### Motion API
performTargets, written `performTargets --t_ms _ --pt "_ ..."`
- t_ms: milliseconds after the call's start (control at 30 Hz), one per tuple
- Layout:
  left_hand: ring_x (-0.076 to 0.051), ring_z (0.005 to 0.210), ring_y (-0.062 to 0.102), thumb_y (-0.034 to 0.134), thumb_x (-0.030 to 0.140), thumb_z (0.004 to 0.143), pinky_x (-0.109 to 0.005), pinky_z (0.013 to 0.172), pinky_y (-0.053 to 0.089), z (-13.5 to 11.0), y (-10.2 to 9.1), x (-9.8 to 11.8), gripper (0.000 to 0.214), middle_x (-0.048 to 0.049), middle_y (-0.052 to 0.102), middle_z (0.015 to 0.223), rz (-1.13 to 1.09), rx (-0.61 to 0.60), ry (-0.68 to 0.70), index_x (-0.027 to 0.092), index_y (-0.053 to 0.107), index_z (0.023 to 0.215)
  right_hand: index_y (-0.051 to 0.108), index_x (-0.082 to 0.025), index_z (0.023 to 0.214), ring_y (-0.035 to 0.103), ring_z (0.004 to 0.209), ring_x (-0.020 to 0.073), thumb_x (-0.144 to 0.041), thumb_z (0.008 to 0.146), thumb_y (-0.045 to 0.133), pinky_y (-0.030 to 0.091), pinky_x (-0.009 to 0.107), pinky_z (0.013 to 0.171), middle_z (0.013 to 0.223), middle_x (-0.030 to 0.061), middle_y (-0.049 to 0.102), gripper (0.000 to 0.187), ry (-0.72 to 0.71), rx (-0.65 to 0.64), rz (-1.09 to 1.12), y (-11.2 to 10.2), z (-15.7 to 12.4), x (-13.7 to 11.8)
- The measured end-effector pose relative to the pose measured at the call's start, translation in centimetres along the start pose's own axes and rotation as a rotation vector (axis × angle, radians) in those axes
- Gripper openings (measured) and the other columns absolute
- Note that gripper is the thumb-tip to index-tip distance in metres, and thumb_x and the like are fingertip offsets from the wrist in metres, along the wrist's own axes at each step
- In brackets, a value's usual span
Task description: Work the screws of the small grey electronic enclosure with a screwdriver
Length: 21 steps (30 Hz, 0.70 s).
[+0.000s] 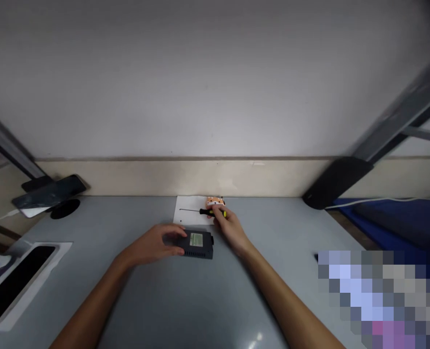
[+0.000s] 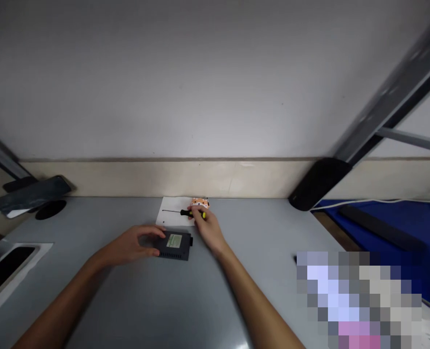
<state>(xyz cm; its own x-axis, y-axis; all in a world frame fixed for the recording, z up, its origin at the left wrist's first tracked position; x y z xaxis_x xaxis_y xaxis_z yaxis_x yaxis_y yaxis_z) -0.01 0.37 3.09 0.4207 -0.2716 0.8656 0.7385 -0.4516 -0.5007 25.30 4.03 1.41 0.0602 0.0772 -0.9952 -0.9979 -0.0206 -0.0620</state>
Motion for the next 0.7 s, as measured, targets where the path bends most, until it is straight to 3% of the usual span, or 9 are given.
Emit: performTargets --t_ms 133,300,400,500,600,700 --pt "-0.025 0.108 0.070 0.079 0.036 0.084 -0.039 0.098 0.055 0.2 0.9 0.5 0.031 -0.0066 0.073 0.126 -0.011 0.002 -0.002 0.028 0.077 0.114 0.074 -0.021 0.099 0.047 0.060 0.0137 -0.067 0.088 0.060 0.033 0.028 0.057 0.081 0.0029 0.070 0.050 0.049 0.102 0.161 -1.5 0.4 -0.6" --pt "-0.023 0.098 0.070 0.058 0.045 0.099 -0.033 0.087 0.054 0.6 2.4 0.9 0.030 -0.0034 0.077 0.110 0.048 0.069 0.004 0.027 0.075 0.117 0.072 -0.020 0.091 0.044 0.058 0.0124 -0.058 0.086 0.066 0.032 0.029 0.055 0.074 0.0014 0.064 0.039 0.012 0.181 0.326 -3.2 0.8 -1.3" --pt "-0.020 0.083 0.067 0.047 0.049 0.104 -0.030 0.075 0.050 1.0 3.1 0.4 0.039 -0.0021 0.075 0.092 0.086 0.147 -0.012 0.022 0.075 0.098 0.072 -0.021 0.083 0.046 0.058 0.0122 -0.053 0.083 0.069 0.037 0.029 0.056 0.078 0.0022 0.065 0.032 0.008 0.202 0.375 -3.9 0.8 -1.8" --pt "-0.018 0.072 0.060 0.041 0.050 0.106 -0.029 0.069 0.046 1.4 3.6 -0.3 0.049 -0.0015 0.065 0.076 0.112 0.275 0.004 0.019 0.062 0.075 0.070 -0.022 0.075 0.053 0.067 0.0150 -0.048 0.079 0.071 0.040 0.029 0.057 0.083 0.0038 0.066 0.027 0.004 0.219 0.381 -4.3 0.5 -2.1" --pt "-0.019 0.075 0.060 0.038 0.049 0.107 -0.029 0.072 0.047 1.7 3.8 -0.7 0.048 -0.0023 0.065 0.078 0.089 0.338 0.029 0.019 0.059 0.075 0.069 -0.022 0.072 0.054 0.071 0.0162 -0.044 0.079 0.069 0.040 0.027 0.057 0.081 0.0038 0.064 0.024 0.001 0.192 0.366 -4.3 0.4 -2.1" --pt "-0.020 0.085 0.064 0.034 0.046 0.108 -0.031 0.079 0.049 1.8 3.8 -0.7 0.047 -0.0049 0.069 0.089 0.048 0.337 0.056 0.019 0.067 0.090 0.070 -0.021 0.072 0.054 0.072 0.0165 -0.043 0.079 0.067 0.040 0.027 0.057 0.081 0.0045 0.065 0.023 -0.007 0.143 0.335 -4.1 0.3 -1.9"
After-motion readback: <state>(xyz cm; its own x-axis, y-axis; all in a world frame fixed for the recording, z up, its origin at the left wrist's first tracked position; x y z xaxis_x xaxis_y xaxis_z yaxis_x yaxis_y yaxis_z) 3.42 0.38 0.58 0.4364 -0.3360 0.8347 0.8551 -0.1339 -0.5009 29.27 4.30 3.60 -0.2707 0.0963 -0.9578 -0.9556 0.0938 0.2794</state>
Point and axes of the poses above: each hand's wrist, its own z-axis towards the middle knuckle, its own y-axis out of the palm, x = y × z, the point moved 2 cm from there along z, towards the middle knuckle
